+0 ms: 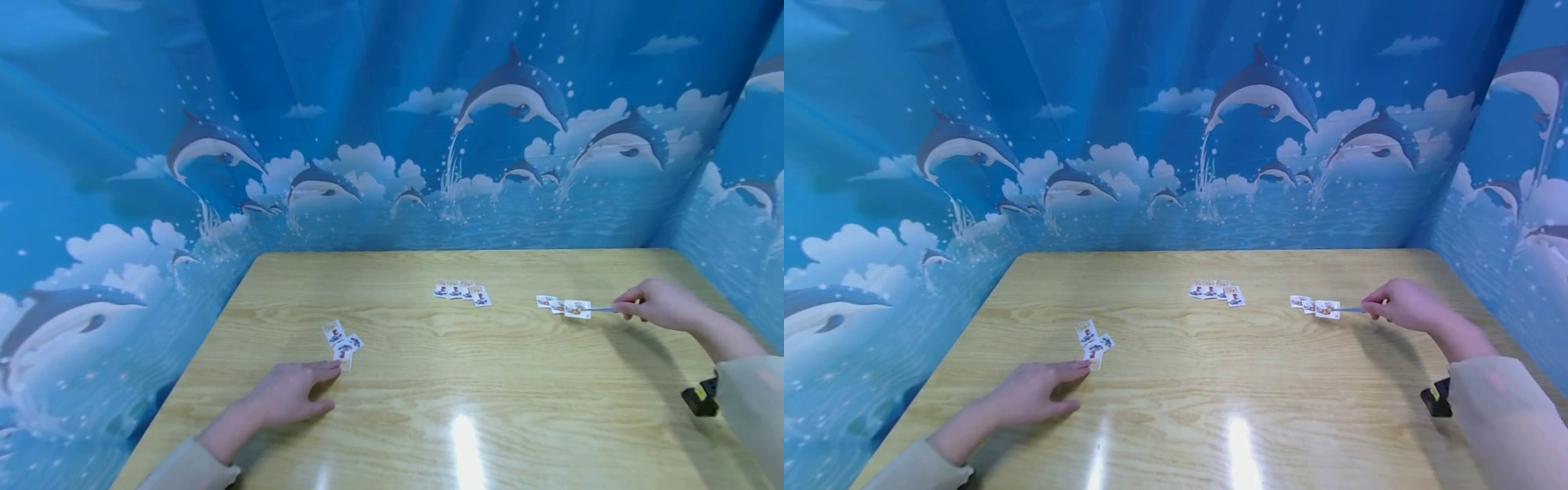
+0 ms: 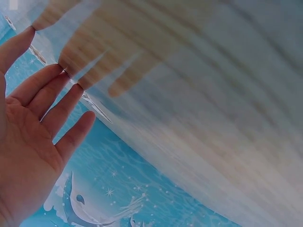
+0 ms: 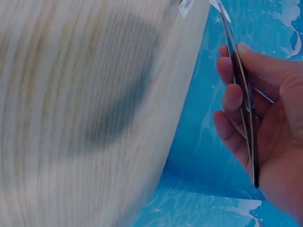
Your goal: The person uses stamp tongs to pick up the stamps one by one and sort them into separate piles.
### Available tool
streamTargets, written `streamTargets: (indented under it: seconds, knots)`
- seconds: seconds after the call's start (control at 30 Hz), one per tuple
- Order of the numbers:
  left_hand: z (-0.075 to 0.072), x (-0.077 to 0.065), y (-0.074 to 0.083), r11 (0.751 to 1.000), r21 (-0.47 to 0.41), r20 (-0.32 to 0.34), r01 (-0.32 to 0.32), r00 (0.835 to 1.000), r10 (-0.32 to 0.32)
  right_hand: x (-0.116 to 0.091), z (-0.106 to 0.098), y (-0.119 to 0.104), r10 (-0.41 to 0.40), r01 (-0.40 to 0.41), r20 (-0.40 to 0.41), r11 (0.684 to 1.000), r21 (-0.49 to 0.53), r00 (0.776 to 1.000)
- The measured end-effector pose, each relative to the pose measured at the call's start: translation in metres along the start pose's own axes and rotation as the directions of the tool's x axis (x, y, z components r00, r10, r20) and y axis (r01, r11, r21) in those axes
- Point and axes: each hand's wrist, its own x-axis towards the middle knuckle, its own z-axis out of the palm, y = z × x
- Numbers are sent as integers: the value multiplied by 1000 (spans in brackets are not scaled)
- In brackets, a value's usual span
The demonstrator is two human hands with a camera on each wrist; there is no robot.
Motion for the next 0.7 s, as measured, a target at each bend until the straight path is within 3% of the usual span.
streamTargets:
  seconds: [0.37,0.7]
  knots:
    - [2,0,-2,1000,9,3,-2,1000,2,15,3,4,-6,12,69,996,-88,998]
    - [2,-1,-1,1000,8,15,9,1000,-9,21,8,5,-25,33,56,989,-142,998]
